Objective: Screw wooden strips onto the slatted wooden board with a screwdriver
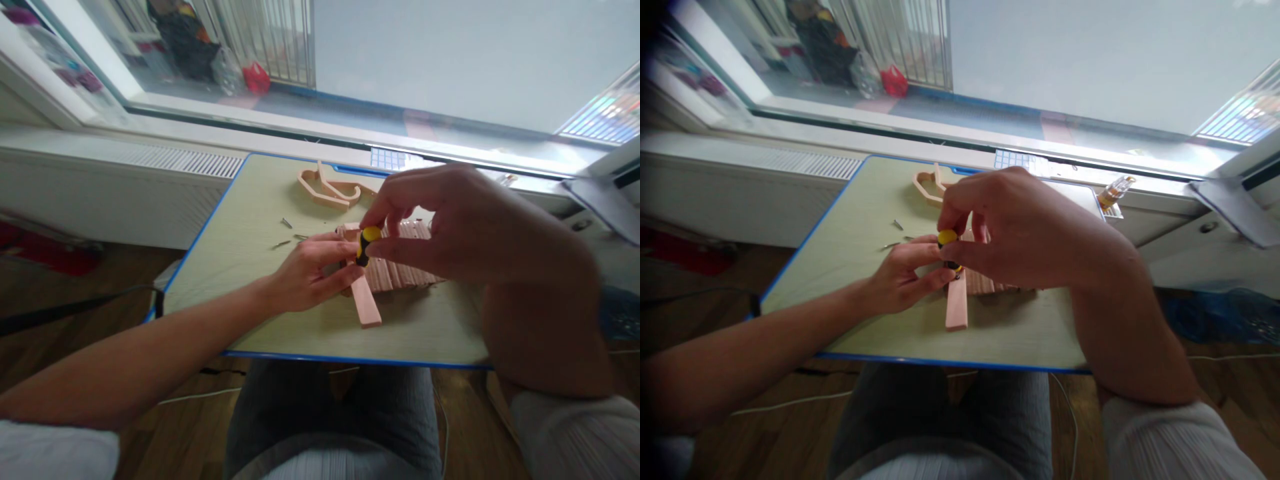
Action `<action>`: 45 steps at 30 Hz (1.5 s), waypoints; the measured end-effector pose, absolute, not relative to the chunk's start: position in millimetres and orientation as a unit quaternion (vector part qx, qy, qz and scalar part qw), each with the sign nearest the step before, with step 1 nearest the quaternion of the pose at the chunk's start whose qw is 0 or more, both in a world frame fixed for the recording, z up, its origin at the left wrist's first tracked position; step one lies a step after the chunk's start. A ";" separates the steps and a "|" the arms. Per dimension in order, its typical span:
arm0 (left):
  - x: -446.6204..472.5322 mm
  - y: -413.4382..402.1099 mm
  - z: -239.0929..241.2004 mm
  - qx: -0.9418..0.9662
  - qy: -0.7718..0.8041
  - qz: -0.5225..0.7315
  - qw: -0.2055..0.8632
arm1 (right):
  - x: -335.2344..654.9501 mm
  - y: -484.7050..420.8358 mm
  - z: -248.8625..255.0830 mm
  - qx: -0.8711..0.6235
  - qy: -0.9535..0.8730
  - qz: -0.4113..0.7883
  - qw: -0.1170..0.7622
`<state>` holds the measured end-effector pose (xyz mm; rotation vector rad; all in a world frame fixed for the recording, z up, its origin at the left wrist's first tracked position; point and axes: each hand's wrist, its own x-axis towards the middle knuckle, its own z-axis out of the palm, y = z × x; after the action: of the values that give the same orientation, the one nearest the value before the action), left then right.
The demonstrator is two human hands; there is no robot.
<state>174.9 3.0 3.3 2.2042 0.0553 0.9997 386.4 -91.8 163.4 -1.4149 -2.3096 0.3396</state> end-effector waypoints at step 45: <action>176.1 3.5 4.7 0.860 0.026 0.370 0.350 | 380.3 -99.0 166.2 -0.550 -0.815 0.064 0.170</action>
<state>176.1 3.5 4.7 2.2279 0.0668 0.9577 380.3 -99.0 166.2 -1.5630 -2.3150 0.1831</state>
